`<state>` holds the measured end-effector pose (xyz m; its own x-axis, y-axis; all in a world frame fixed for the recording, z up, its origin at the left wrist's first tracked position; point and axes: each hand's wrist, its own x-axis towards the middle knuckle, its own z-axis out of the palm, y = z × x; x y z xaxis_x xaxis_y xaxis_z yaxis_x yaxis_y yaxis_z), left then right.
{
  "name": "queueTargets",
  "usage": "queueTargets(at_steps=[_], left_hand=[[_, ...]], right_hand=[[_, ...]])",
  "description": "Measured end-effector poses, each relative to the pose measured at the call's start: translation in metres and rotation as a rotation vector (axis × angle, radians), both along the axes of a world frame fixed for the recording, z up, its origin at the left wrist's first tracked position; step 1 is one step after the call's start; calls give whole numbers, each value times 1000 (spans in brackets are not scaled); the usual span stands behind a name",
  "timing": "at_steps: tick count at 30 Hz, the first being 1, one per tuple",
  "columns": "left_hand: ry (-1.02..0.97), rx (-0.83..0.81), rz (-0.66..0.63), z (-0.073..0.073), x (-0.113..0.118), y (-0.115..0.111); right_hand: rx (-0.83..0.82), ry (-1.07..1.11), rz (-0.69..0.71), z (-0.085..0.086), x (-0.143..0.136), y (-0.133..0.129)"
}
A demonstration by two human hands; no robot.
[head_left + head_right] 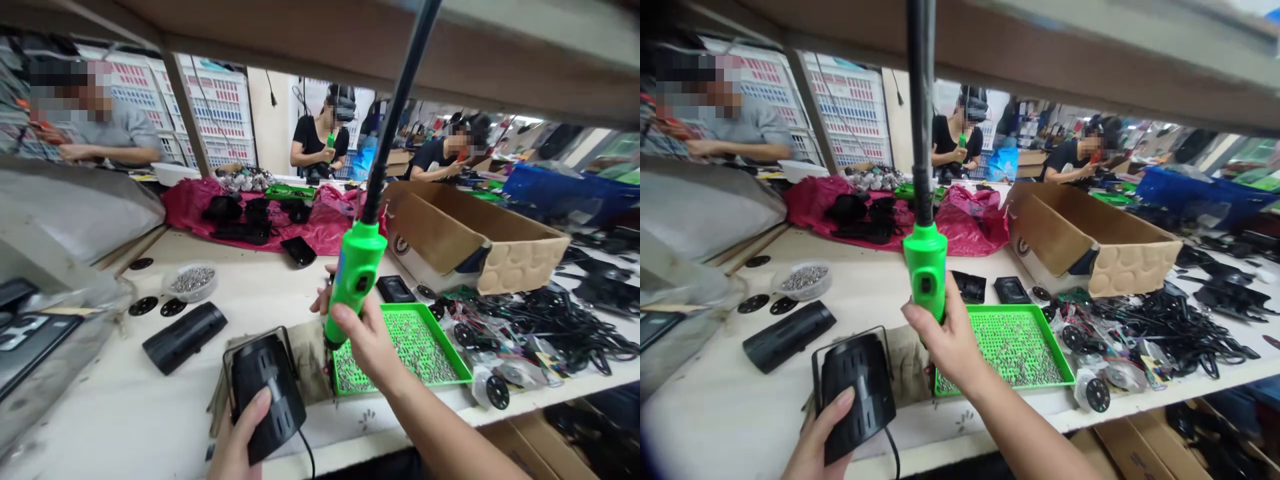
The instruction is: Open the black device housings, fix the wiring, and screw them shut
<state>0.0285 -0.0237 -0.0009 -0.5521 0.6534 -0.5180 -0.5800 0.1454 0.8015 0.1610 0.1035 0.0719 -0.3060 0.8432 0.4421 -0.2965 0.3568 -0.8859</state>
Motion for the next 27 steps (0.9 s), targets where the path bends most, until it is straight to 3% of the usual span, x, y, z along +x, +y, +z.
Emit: queueTargets(at_steps=[4,9,13,21,24,27], left_hand=[[-54,-9,30,22,9,11],[13,-46,14,26,13,14],[62,-34,3,27,15,14],[54,28,-40,19,18,11],[-4,32,-43,15,14,12],[-48,9,-43,15,12,13]], right_hand=[[-43,338,18,8,-10,-11],[10,618,21,27,-32,-21],[29,627,51,21,-40,-21],[21,438,73,-21,-49,-10],[19,405,23,-14,-47,-13],[22,438,-24,8,-41,-19]])
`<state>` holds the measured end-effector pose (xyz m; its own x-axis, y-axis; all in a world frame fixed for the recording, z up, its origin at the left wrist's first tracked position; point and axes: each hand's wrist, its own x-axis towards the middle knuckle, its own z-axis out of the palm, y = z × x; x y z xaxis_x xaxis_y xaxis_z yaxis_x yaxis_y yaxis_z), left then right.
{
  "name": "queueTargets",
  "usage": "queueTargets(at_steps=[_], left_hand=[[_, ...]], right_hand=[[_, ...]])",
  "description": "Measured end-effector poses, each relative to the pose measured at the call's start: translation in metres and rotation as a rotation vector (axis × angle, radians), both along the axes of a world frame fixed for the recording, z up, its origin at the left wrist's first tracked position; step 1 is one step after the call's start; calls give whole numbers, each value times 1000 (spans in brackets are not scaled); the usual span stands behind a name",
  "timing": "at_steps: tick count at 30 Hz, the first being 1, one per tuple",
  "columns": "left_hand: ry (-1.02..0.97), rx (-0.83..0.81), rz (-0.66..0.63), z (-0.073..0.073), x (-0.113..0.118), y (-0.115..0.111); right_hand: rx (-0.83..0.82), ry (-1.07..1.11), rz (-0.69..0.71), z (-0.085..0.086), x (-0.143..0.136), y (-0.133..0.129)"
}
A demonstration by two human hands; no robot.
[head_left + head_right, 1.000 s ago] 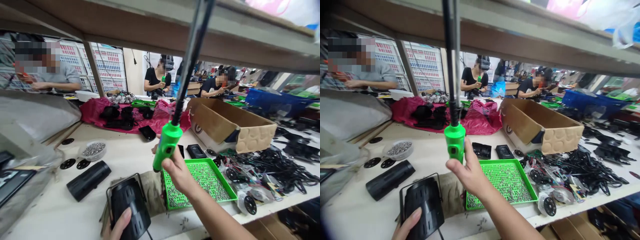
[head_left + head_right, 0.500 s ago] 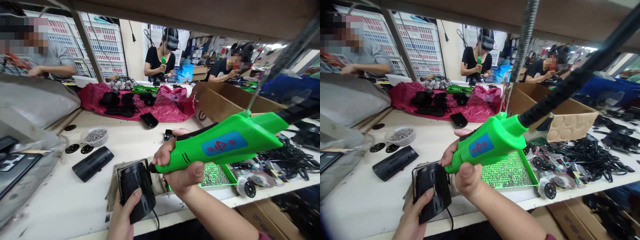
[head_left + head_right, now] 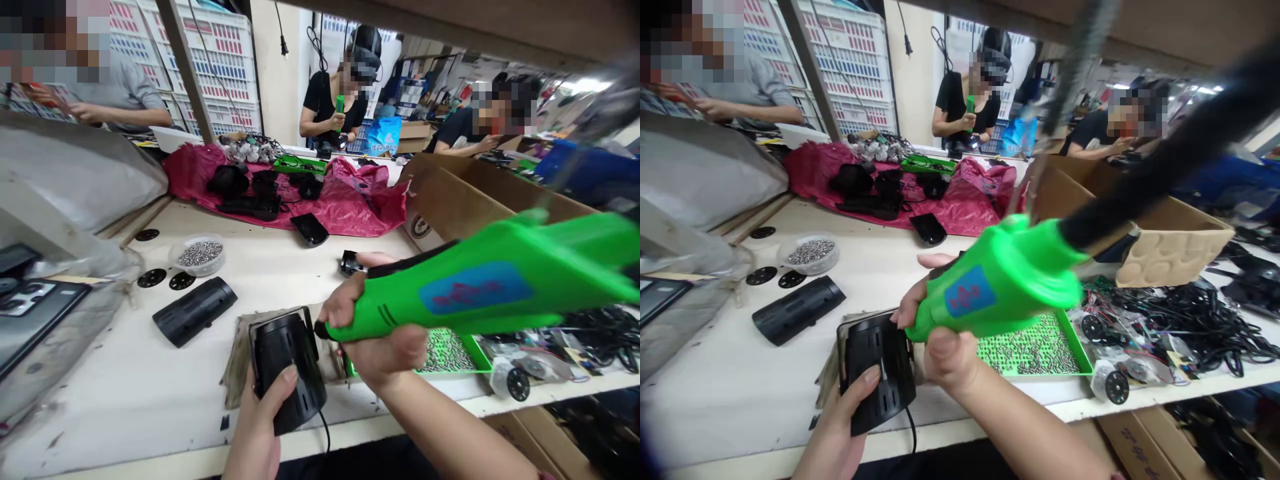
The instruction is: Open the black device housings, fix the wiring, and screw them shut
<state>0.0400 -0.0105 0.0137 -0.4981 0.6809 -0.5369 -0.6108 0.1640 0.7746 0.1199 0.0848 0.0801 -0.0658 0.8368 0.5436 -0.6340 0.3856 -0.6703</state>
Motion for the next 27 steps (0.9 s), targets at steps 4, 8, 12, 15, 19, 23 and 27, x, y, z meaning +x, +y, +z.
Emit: queueTargets(at_steps=[4,8,12,15,19,23,27], left_hand=[[-4,-12,-17,1,1,0],[67,-4,-26,0,4,-2],[114,4,-29,3,6,-3],[134,25,-43,9,9,-3],[86,42,-17,14,12,-3],[126,57,-35,12,11,-1],[239,100,-17,5,11,2]], right_hand=[[-9,-5,-17,14,1,-3],[-6,-50,53,-3,-7,3],[-41,24,100,-18,-10,11],[-62,30,88,-13,-4,10],[-53,19,10,16,9,-5],[2,3,40,36,5,-24],[71,-3,167,16,-16,-25]])
